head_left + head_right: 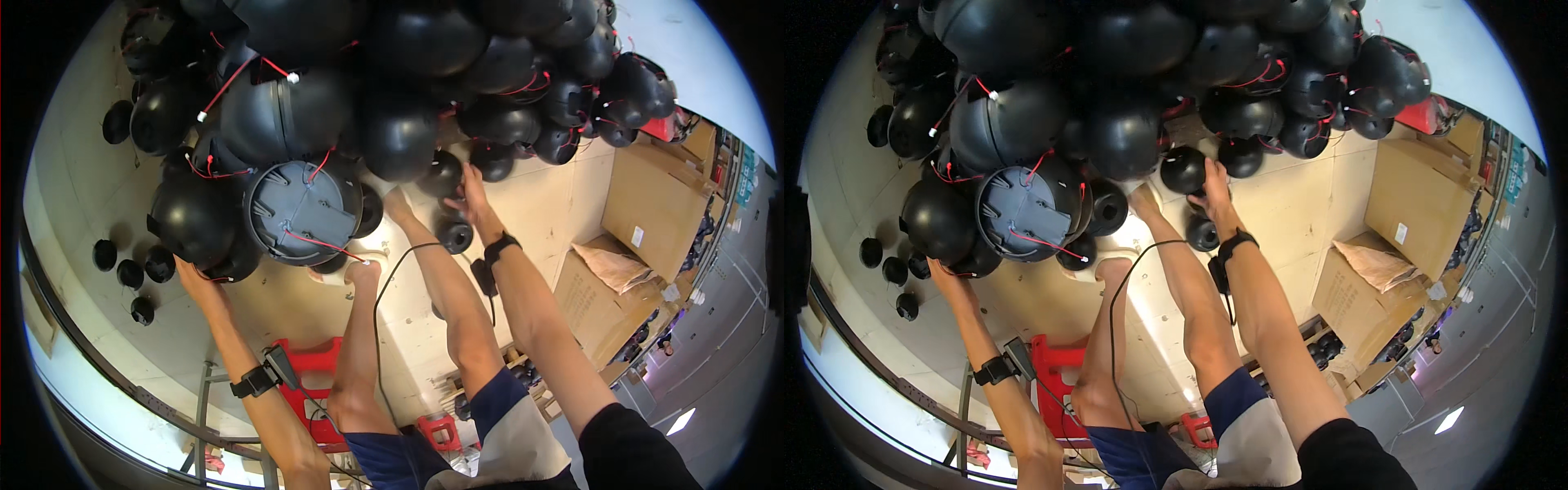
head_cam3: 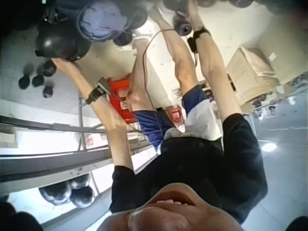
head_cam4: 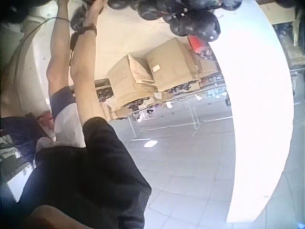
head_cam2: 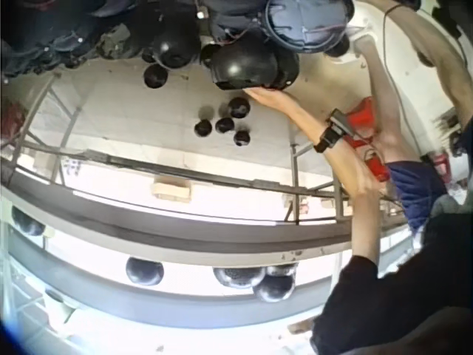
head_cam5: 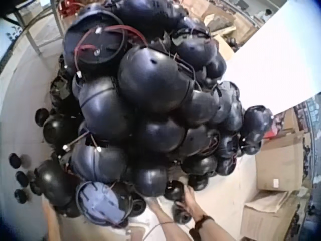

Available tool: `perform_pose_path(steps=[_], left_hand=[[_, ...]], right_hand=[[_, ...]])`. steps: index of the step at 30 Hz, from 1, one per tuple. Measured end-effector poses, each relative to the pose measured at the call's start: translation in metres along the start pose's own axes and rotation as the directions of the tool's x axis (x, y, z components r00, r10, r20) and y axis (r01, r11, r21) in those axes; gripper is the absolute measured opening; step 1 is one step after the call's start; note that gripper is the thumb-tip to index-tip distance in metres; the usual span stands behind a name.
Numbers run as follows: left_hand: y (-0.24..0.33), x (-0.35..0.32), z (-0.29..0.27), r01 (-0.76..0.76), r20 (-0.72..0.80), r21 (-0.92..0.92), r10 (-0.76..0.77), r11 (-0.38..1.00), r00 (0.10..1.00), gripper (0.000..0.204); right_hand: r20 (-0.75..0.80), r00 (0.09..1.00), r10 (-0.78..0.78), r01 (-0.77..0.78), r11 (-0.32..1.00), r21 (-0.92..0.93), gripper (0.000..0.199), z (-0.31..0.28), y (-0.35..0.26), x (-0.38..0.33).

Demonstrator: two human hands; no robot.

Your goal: Packing black spherical components into cardboard boxes on a factory floor.

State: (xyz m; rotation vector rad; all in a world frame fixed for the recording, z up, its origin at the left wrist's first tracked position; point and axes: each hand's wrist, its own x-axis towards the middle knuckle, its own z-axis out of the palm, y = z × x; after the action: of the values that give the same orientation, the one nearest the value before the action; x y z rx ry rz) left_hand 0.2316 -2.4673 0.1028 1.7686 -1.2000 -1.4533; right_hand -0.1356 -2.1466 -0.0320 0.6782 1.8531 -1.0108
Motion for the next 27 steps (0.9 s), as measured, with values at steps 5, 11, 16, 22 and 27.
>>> perform_pose_path(steps=[5,11,16,22,27], left_hand=[[-0.01,0.007,-0.021,-0.058,0.055,0.06,0.055,0.996,0.997,0.054],[-0.018,0.002,-0.011,-0.058,0.011,0.044,0.057,0.997,0.998,0.055],[-0.014,0.003,-0.014,-0.08,-0.02,0.106,0.083,0.991,0.996,0.057],[-0.016,0.005,-0.013,-0.018,-0.012,0.102,0.019,0.995,1.0,0.059],[-0.015,0.006,-0.024,-0.063,0.029,0.099,0.06,0.993,0.998,0.055]], right_hand=[[-0.026,0.997,-0.078,0.077,0.996,-0.048,0.046,0.011,-0.01,0.01],[0.058,0.997,0.055,-0.06,0.995,0.083,0.041,-0.002,-0.023,0.016],[0.133,0.991,0.029,-0.059,0.972,0.227,0.058,0.015,-0.026,0.018],[0.043,0.991,0.125,-0.129,0.987,0.1,0.074,0.039,-0.031,0.023],[-0.231,0.971,-0.067,-0.058,0.868,-0.494,0.068,0.052,-0.031,0.003]])
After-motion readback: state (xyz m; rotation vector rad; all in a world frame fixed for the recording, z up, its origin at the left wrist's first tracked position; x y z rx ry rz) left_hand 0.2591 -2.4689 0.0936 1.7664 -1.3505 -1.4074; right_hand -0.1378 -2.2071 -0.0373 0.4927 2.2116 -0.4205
